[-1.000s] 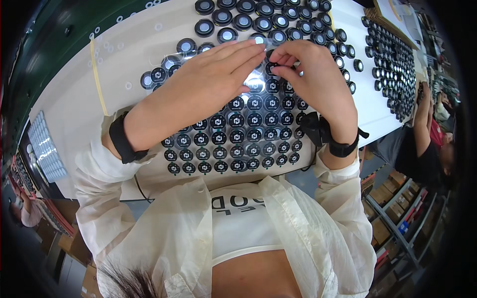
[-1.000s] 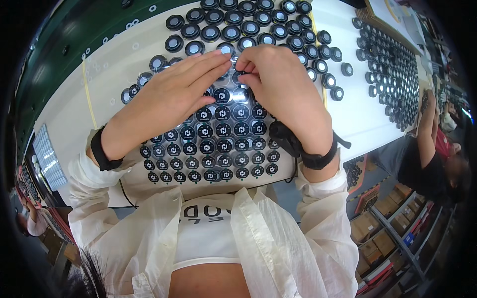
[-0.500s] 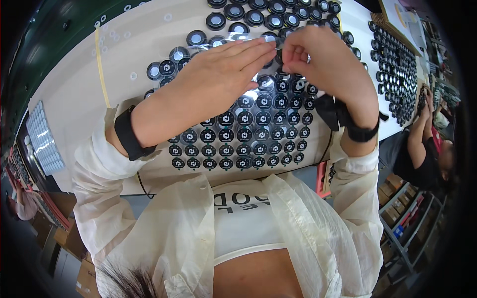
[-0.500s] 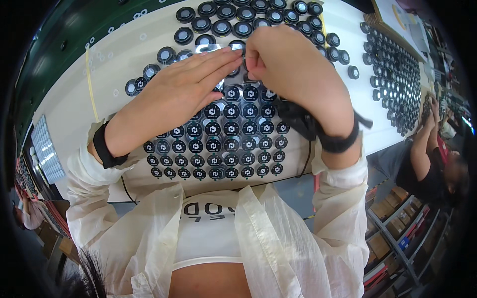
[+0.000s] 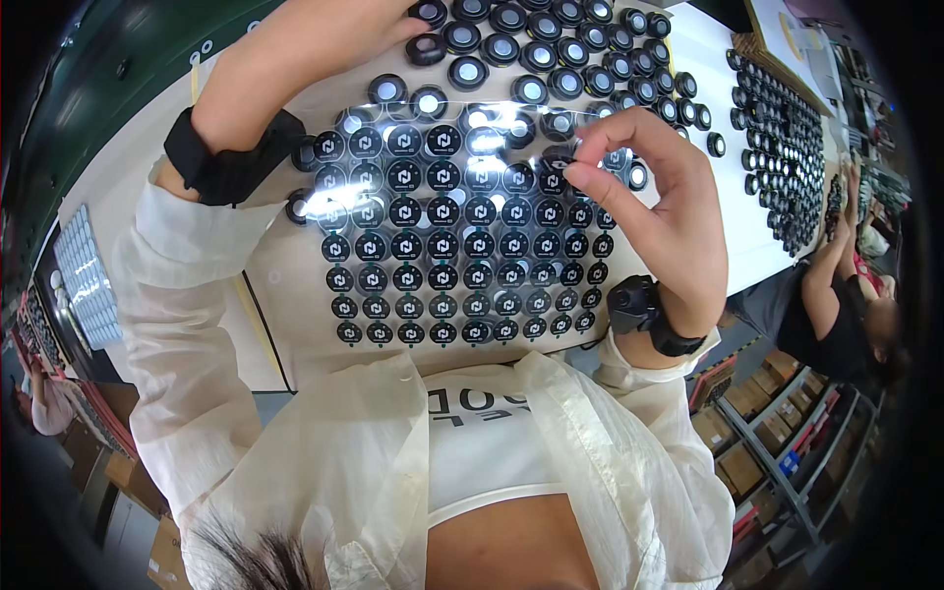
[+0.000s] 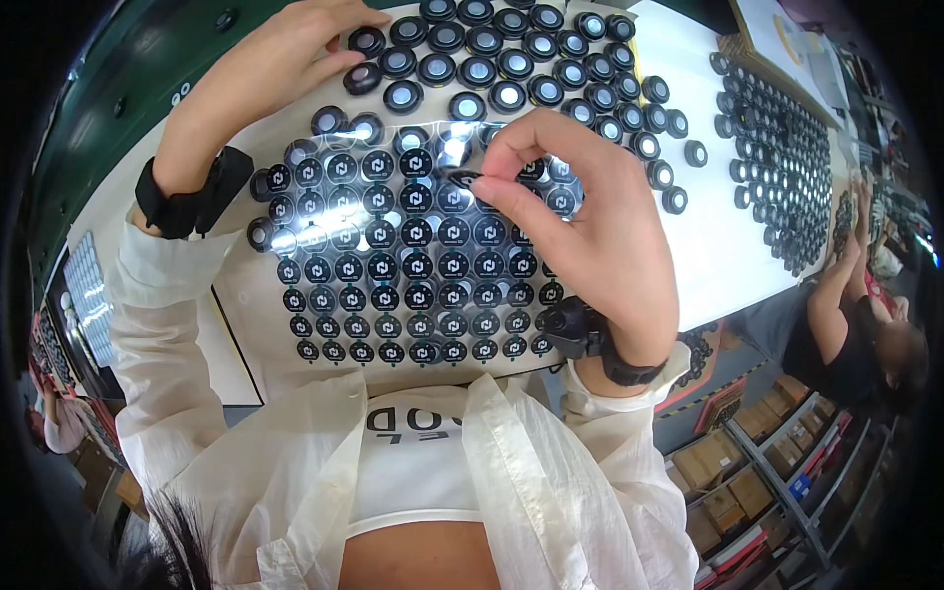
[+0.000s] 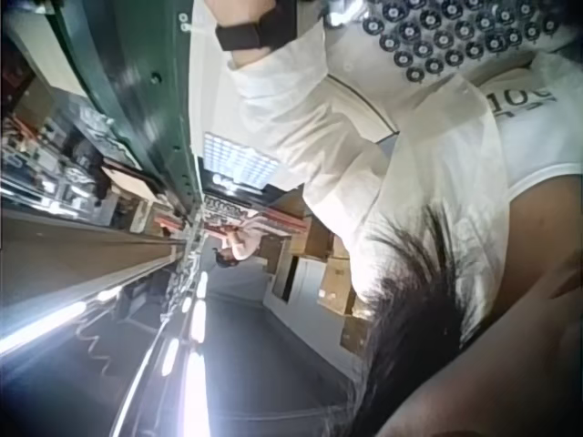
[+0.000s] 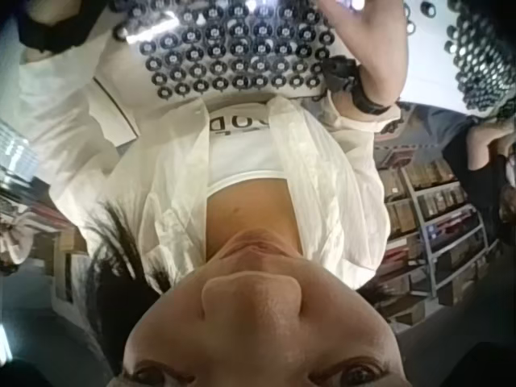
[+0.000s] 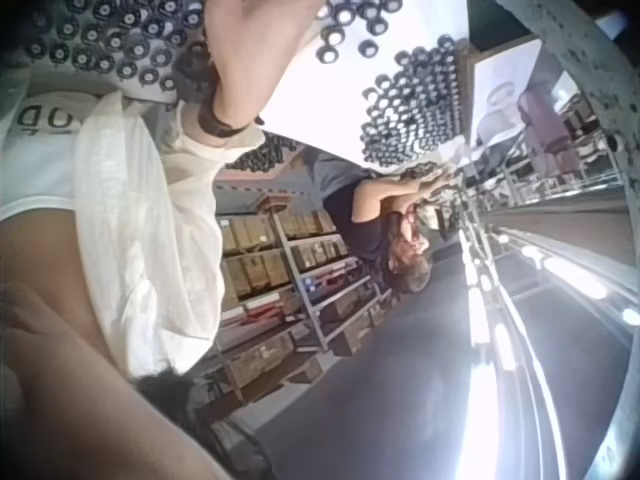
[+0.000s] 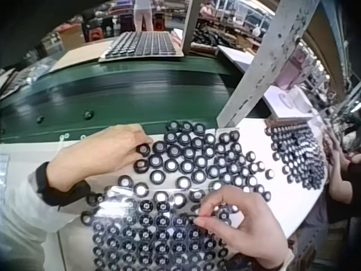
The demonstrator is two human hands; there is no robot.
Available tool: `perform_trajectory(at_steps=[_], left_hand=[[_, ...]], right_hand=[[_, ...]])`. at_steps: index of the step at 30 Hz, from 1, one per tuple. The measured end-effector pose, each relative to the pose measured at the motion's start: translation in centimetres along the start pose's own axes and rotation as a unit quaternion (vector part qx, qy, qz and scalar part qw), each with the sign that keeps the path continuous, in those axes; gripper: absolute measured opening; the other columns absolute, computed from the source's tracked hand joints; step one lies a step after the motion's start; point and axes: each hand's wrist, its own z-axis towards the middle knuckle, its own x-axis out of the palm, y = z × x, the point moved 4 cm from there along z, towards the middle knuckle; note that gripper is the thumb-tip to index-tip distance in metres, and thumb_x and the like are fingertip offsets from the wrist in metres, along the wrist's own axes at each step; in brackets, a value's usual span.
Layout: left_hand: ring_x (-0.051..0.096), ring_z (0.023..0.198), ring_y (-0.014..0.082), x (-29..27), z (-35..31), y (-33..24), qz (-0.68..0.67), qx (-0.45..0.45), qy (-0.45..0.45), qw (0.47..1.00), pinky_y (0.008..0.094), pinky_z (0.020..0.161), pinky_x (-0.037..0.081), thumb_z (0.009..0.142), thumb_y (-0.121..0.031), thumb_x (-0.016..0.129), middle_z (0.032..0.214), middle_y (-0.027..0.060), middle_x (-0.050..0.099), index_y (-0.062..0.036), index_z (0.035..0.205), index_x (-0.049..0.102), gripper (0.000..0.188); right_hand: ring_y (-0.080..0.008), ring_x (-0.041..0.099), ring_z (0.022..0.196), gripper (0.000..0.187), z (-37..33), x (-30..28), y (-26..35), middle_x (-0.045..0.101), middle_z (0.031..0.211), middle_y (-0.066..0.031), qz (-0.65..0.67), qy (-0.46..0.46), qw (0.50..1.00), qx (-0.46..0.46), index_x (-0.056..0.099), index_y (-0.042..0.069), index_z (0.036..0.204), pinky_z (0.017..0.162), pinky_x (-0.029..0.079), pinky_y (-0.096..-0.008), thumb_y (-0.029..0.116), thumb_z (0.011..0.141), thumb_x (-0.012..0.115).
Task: Inspect and organize small circular electronic components into a tray on a workbench.
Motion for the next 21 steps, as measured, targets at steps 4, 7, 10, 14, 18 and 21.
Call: perform_trajectory(at_steps=[4, 7, 10, 14, 18, 21], left_hand=[[0.063, 0.097, 0.0353, -0.1, -0.4, 0.3, 0.044, 0.017, -0.014, 0.999, 0.0397, 0.088, 0.05, 0.082, -0.007, 0.067, 0.1, 0.0199, 0.065, 0.0033, 0.11, 0.066, 0.03], [0.065, 0.102, 0.0257, 0.6, -1.4, 0.2, -0.149, 0.016, -0.038, 0.988, 0.035, 0.092, 0.052, 0.081, 0.0, 0.069, 0.111, 0.0147, 0.064, 0.0035, 0.116, 0.061, 0.035], [0.066, 0.109, 0.0174, 1.7, -3.1, -2.7, -0.395, -0.052, -0.055, 0.915, 0.032, 0.097, 0.054, 0.077, 0.012, 0.073, 0.119, 0.0133, 0.066, 0.0027, 0.118, 0.059, 0.045], [0.068, 0.108, 0.0203, 3.2, -4.5, -4.5, -0.488, -0.038, -0.071, 0.869, 0.033, 0.096, 0.055, 0.075, 0.013, 0.074, 0.117, 0.0168, 0.067, 0.0039, 0.117, 0.059, 0.046], [0.07, 0.104, 0.0208, 3.4, -4.9, -5.4, -0.511, -0.038, -0.093, 0.853, 0.032, 0.094, 0.057, 0.076, 0.013, 0.075, 0.115, 0.0181, 0.069, 0.0057, 0.119, 0.059, 0.046], [0.07, 0.103, 0.0211, 3.1, -5.1, -5.6, -0.497, -0.04, -0.092, 0.862, 0.0313, 0.092, 0.058, 0.078, 0.013, 0.074, 0.116, 0.019, 0.069, 0.0074, 0.123, 0.059, 0.047]], right_hand=[[-0.0137, 0.063, 0.085, 0.013, 0.3, 0.3, -1.5, 0.068, 0.088, -0.0046, 0.099, -0.034, 0.994, -0.011, 0.065, -0.001, 0.091, 0.083, 0.048, -0.0276, 0.002, 0.083, 0.075], [-0.0138, 0.063, 0.094, 0.016, 0.5, 0.6, -2.1, 0.066, 0.094, -0.0045, 0.268, -0.085, 0.959, 0.012, 0.064, -0.002, 0.097, 0.089, 0.048, -0.0286, 0.001, 0.085, 0.075], [-0.0132, 0.063, 0.095, 0.017, 0.8, 1.2, -2.3, 0.066, 0.094, -0.0047, 0.342, -0.081, 0.936, 0.005, 0.063, -0.002, 0.099, 0.09, 0.048, -0.029, 0.0, 0.086, 0.075], [-0.012, 0.063, 0.095, 0.019, 0.8, 2.5, -1.7, 0.067, 0.096, -0.0054, 0.398, -0.068, 0.915, 0.012, 0.063, -0.003, 0.101, 0.09, 0.049, -0.0276, -0.001, 0.086, 0.075], [-0.0123, 0.064, 0.093, 0.023, 0.9, 2.7, -1.5, 0.069, 0.102, -0.0095, 0.436, -0.066, 0.898, 0.009, 0.063, -0.005, 0.108, 0.088, 0.052, -0.0268, -0.003, 0.087, 0.072], [-0.0133, 0.065, 0.094, 0.024, 0.8, 2.6, -1.4, 0.07, 0.104, -0.0121, 0.398, -0.061, 0.916, 0.001, 0.065, -0.006, 0.11, 0.088, 0.053, -0.028, -0.005, 0.088, 0.071]])
